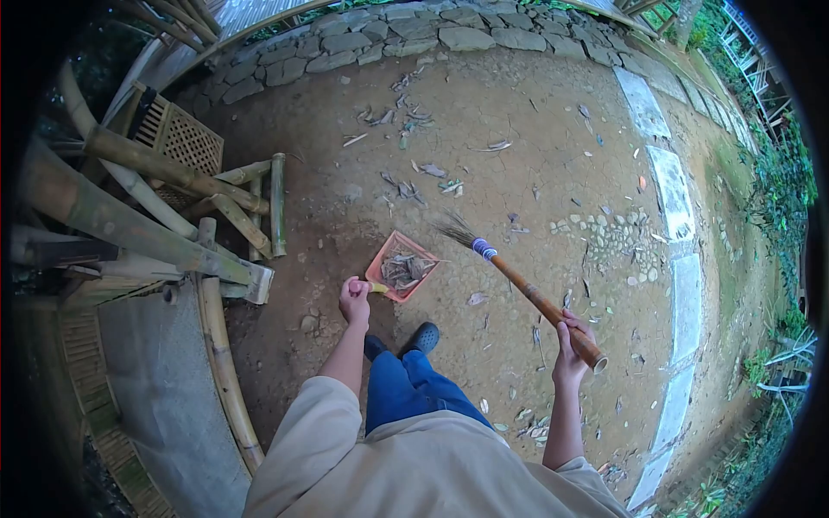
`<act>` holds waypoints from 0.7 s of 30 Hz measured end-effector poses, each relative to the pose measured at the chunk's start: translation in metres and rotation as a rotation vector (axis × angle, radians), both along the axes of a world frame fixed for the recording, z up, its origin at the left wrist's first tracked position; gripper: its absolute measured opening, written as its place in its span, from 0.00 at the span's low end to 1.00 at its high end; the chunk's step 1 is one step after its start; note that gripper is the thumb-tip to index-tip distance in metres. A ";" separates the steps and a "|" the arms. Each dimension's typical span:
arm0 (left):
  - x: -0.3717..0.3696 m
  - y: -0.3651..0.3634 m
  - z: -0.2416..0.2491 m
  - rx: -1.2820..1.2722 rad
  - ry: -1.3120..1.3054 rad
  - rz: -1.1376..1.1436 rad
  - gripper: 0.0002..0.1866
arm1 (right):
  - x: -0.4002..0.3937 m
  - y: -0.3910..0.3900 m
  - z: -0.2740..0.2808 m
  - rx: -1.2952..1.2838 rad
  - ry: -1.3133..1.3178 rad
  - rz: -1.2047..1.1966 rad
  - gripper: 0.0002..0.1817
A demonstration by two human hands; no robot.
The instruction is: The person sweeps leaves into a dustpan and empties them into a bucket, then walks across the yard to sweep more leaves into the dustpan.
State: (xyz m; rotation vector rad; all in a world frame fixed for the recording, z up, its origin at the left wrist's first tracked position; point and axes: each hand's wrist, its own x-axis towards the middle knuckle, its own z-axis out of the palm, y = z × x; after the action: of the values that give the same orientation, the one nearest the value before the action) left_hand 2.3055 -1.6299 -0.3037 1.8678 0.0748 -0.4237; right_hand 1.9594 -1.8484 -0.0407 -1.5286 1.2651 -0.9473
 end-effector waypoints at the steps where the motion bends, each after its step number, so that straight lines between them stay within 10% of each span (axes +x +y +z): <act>1: 0.004 0.004 -0.001 0.000 -0.008 0.010 0.16 | 0.001 0.000 0.000 0.001 -0.005 -0.002 0.06; 21: 0.103 0.000 0.054 0.090 -0.134 0.047 0.16 | 0.114 -0.026 -0.009 -0.036 -0.118 0.026 0.06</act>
State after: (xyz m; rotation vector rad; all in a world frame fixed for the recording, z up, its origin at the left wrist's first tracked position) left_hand 2.4085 -1.6300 -0.2501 1.9744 0.0479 -0.2655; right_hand 2.0735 -1.8743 -0.0499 -1.4905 1.1473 -1.0328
